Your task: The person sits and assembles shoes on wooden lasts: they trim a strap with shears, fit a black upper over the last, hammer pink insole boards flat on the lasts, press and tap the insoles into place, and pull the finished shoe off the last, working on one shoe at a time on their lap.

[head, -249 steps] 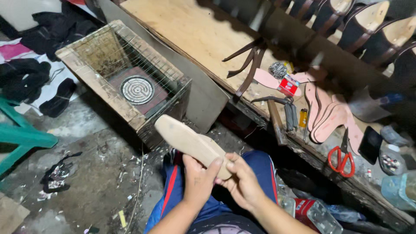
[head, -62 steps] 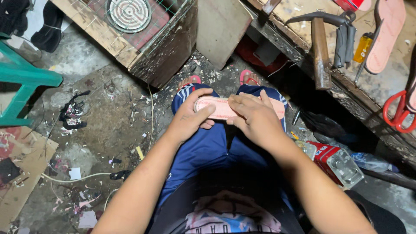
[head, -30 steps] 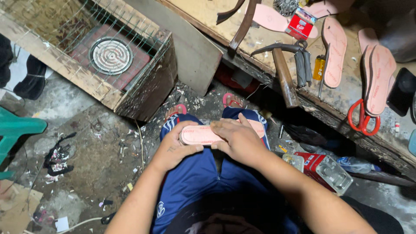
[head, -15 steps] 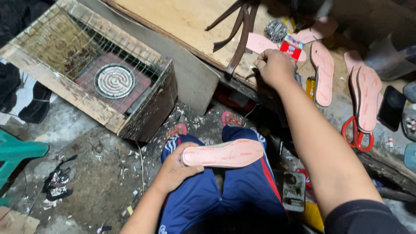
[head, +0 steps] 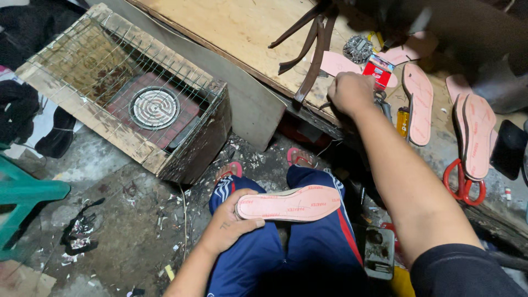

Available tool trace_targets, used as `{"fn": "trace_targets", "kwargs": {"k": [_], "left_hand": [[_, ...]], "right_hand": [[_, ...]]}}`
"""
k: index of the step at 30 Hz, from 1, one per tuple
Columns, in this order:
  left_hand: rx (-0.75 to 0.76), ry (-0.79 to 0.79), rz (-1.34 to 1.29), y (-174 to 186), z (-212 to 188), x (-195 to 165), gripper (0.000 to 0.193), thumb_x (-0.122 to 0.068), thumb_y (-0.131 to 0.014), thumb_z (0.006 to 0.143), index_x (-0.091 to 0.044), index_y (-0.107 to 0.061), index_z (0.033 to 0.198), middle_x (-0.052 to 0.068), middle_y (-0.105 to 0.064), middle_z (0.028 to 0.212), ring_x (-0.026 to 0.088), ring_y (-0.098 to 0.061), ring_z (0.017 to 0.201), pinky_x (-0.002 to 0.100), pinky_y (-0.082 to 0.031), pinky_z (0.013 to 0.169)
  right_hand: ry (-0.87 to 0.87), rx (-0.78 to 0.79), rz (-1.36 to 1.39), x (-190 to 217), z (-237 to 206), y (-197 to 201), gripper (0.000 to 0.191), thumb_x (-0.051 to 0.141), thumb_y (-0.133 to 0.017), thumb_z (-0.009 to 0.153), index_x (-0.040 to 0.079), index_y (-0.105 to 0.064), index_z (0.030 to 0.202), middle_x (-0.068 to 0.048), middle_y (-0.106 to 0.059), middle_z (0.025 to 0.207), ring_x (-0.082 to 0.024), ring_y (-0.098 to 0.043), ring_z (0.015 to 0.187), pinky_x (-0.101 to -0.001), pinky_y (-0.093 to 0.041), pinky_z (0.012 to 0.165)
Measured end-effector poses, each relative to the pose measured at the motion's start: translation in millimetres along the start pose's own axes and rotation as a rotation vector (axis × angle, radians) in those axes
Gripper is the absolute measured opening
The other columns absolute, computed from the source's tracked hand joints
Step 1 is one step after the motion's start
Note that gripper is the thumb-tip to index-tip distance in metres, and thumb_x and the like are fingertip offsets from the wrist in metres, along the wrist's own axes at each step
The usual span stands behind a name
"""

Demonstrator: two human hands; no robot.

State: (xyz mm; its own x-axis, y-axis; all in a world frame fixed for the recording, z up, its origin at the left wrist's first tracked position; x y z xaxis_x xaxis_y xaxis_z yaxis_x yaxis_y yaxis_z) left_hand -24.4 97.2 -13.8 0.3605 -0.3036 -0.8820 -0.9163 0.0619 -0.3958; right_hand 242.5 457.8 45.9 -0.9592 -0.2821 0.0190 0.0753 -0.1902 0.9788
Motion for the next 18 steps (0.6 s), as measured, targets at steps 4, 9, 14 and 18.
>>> {"fn": "trace_targets", "kwargs": {"k": [4, 9, 14, 18], "left_hand": [[0.008, -0.024, 0.020, -0.3, -1.1, -2.7, 0.064, 0.004, -0.082, 0.075, -0.003, -0.055, 0.132, 0.004, -0.067, 0.116, 0.012, -0.066, 0.108, 0.030, -0.055, 0.094], [0.018, -0.084, 0.119, 2.2, -5.2, -5.1, 0.060, 0.000, -0.083, 0.076, -0.004, -0.058, 0.130, 0.002, -0.068, 0.116, 0.011, -0.064, 0.110, 0.028, -0.053, 0.098], [0.036, -0.137, 0.140, -0.7, -13.7, -2.5, 0.060, -0.002, -0.084, 0.077, -0.004, -0.058, 0.131, 0.002, -0.067, 0.116, 0.010, -0.063, 0.109, 0.028, -0.053, 0.097], [0.047, -0.174, 0.127, -2.0, -20.9, -1.2, 0.062, -0.003, -0.085, 0.077, -0.004, -0.057, 0.132, 0.001, -0.066, 0.115, 0.010, -0.062, 0.108, 0.028, -0.053, 0.096]], "right_hand": [[0.004, -0.335, 0.487, 4.0, -28.6, 23.6, 0.016, 0.012, -0.071, 0.091, 0.000, -0.065, 0.098, -0.016, -0.067, 0.084, -0.030, -0.066, 0.077, -0.0398, -0.052, 0.073], [-0.210, 0.010, 1.336, 53.9, -114.5, 39.1, 0.010, 0.005, -0.062, 0.097, 0.004, -0.063, 0.106, 0.000, -0.063, 0.087, -0.010, -0.061, 0.074, -0.0275, -0.056, 0.068], [-0.193, 0.522, 1.529, 141.5, -226.4, 60.1, 0.019, 0.004, -0.063, 0.095, 0.000, -0.068, 0.113, -0.004, -0.071, 0.094, -0.013, -0.068, 0.084, -0.0288, -0.057, 0.082], [0.295, 0.344, 1.312, 179.1, -259.9, 84.0, 0.016, 0.003, -0.065, 0.097, -0.002, -0.073, 0.110, -0.011, -0.068, 0.105, -0.017, -0.067, 0.098, -0.0292, -0.054, 0.090]]}}
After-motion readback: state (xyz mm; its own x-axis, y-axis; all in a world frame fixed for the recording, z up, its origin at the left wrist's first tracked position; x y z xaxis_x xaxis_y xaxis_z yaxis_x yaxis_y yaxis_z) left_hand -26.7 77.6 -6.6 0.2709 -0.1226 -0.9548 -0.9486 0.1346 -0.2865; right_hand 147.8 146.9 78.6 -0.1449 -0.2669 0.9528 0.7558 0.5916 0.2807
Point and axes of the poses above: each hand's wrist, its own z-axis towards the middle knuckle, its own y-axis out of the back of the hand, x = y × z, the point moved 4 cm from there along z, towards the middle knuckle
